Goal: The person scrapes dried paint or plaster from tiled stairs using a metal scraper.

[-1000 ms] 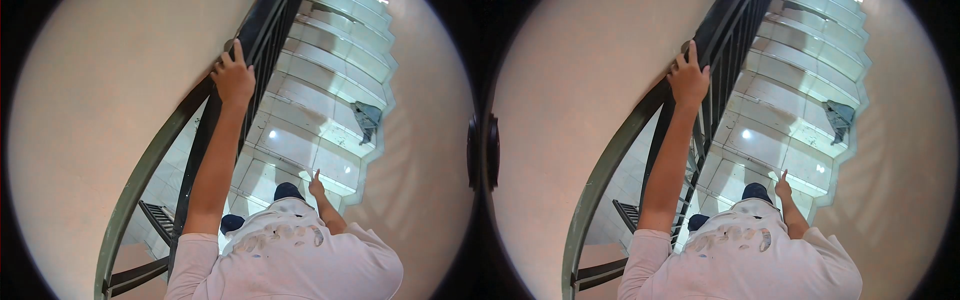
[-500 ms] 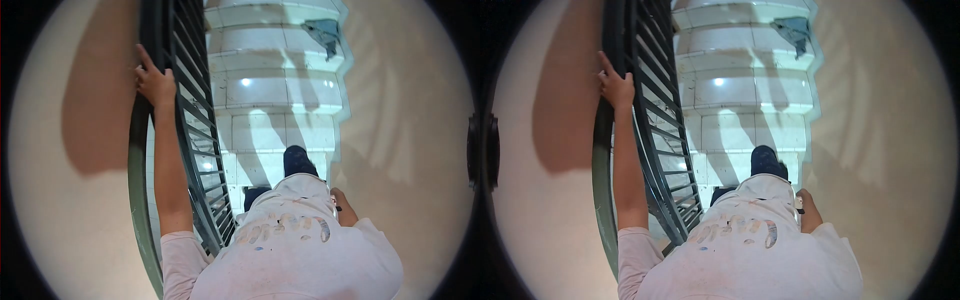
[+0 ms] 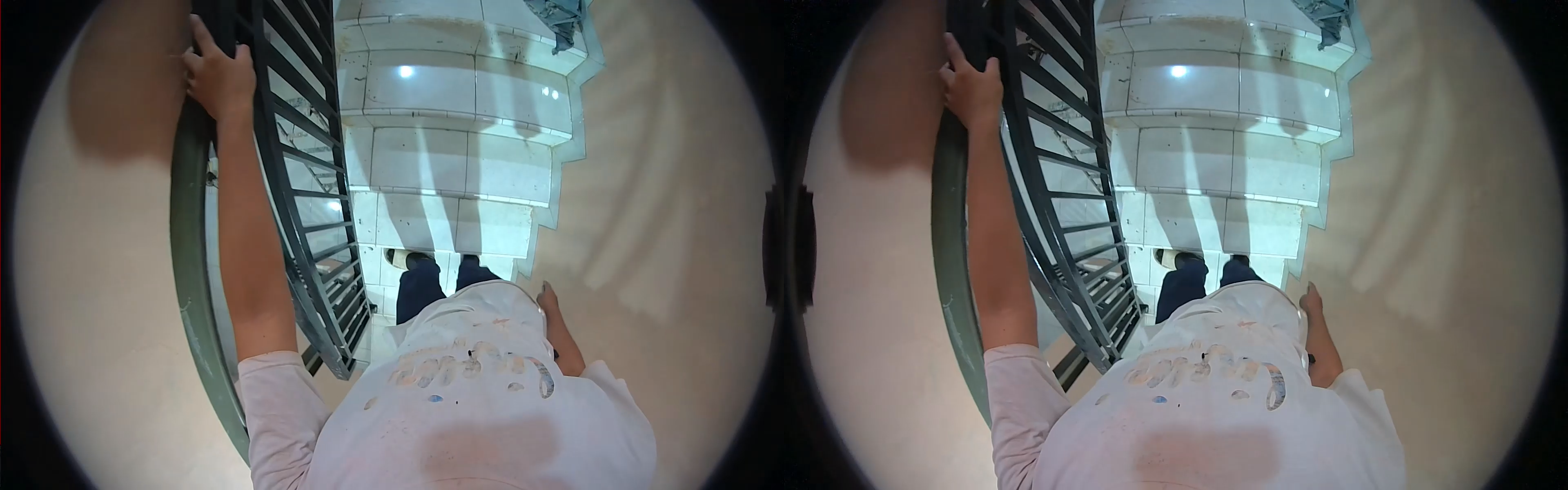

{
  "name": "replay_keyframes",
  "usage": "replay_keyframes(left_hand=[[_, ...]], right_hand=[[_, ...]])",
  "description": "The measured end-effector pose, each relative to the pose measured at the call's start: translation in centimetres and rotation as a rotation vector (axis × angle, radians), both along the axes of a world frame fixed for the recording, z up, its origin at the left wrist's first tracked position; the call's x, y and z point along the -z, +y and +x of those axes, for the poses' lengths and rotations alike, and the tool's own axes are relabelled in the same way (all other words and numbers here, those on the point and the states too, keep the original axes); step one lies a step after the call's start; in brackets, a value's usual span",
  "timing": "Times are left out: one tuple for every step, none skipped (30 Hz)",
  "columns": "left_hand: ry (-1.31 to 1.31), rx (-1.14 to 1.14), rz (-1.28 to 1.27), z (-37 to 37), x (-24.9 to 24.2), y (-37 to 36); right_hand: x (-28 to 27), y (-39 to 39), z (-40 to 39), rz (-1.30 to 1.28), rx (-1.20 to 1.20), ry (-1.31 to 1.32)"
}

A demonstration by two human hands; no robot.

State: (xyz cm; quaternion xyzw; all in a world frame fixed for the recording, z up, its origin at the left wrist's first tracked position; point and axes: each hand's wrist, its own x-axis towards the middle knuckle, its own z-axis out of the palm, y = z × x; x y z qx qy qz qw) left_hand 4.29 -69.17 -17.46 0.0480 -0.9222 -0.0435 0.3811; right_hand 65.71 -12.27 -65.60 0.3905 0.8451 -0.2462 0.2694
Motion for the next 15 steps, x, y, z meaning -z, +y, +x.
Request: replay_keyframes(left_hand=[[0.037, 0.025, 0.013, 0.0, 0.1, 0.0], [0.025, 0.018, 0.01, 0.0, 0.2, 0.1], [0.073, 0.014, 0.022, -0.2, 0.4, 0.0], [0.124, 0.012, 0.035, -0.4, 0.5, 0.0], [0.112, 0.015, 0.032, -0.6, 0.0, 0.3], [0.026, -0.074, -0.041, -0.4, -0.7, 0.6], [-0.059, -0.162, -0.12, -0.1, -0.9, 0.9], [-0.071, -0.15, -0.126, 0.1, -0.5, 0.9], [-0.003, -0.149, -0.062, -0.3, 0.0, 0.4], [0.066, -0.146, -0.001, -0.7, 0.2, 0.1], [0.063, -0.124, -0.003, -1.2, 0.2, -0.6], [0.03, -0.119, -0.087, -1.7, 0.2, -1.5], [0.0, -0.116, -0.171, -1.9, 0.1, -1.9], [0.003, -0.095, -0.17, -1.8, -0.1, -1.5], [-0.014, -0.141, -0.17, -1.6, -0.2, -1.0]], right_hand=[[-6.2, 0.0, -4.6, -0.003, -0.006, -0.016], [-13.5, -2.0, -10.3, -0.423, 0.127, -0.49], [-16.2, -2.6, -12.7, -0.413, 0.181, -0.367], [-17.2, -2.4, -13.7, -0.4, 0.235, -0.241], [-8.4, 3.3, -9.8, -0.402, 0.24, -0.253], [0.2, 6.0, -7.2, -0.118, -0.121, 0.313], [-4.7, 8.1, -8.6, -0.124, -0.115, 0.298], [-10.4, 4.5, -11.7, -0.167, -0.017, 0.266], [-13.8, 3.4, -12.6, -0.164, 0.005, 0.256], [-16.3, 2.9, -13.1, -0.15, 0.057, 0.182], [-17.4, 2.7, -12.9, -0.137, 0.109, 0.114], [-17.1, 2.7, -11.7, -0.138, 0.131, 0.115], [-16.4, 2.5, -10.3, -0.076, 0.152, 0.164], [-15.4, 2.2, -8.9, -0.01, 0.172, 0.214], [-11.1, 4.4, -4.6, -0.006, 0.195, 0.215]])
